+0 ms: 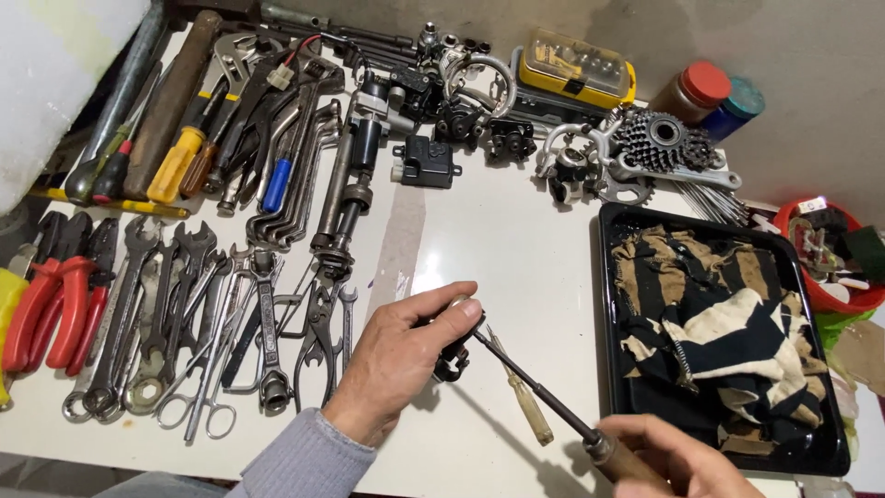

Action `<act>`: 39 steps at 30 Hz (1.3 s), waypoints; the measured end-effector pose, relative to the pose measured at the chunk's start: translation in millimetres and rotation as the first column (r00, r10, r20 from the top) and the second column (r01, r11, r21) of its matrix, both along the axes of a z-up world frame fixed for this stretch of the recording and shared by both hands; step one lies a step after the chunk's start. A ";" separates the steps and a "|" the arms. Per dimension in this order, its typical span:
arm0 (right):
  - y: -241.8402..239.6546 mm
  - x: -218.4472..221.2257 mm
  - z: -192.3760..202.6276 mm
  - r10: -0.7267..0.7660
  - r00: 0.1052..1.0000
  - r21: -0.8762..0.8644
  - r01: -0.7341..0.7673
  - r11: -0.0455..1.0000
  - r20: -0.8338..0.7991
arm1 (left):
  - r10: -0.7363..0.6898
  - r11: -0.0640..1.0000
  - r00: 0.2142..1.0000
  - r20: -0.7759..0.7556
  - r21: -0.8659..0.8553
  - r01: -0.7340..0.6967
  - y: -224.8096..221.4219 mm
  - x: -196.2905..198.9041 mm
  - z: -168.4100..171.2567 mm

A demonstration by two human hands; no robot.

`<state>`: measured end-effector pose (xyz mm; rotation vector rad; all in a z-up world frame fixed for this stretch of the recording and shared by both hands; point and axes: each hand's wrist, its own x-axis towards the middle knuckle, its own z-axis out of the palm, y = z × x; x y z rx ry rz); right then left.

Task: The person uses a small screwdriver to loosen and remove a screw from a black mechanical component. They then use a larger screwdriver to adjust an internal part and rotate a dial on the component. Finally, they wipe the component with a cloth.

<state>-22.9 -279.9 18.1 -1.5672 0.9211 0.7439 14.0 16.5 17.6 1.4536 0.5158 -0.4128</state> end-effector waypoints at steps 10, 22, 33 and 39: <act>-82.1 -8.2 -65.2 0.267 0.941 0.309 -0.322 0.895 0.207 | -0.057 0.997 0.998 0.041 0.049 0.055 4.8 0.2 4.3; -64.0 -17.9 -57.8 0.114 0.961 0.228 -0.174 0.958 0.250 | -0.050 0.998 0.985 0.165 0.036 0.044 0.2 -1.9 -15.5; -31.5 -22.3 -40.0 0.419 0.891 -0.420 -0.318 0.850 0.174 | -0.177 0.973 0.961 0.211 0.188 0.138 5.6 -1.5 -19.3; -51.9 -36.7 -54.4 0.108 0.965 0.098 -0.135 0.986 0.239 | -0.187 0.979 0.957 0.224 0.121 0.163 1.5 -2.3 -22.0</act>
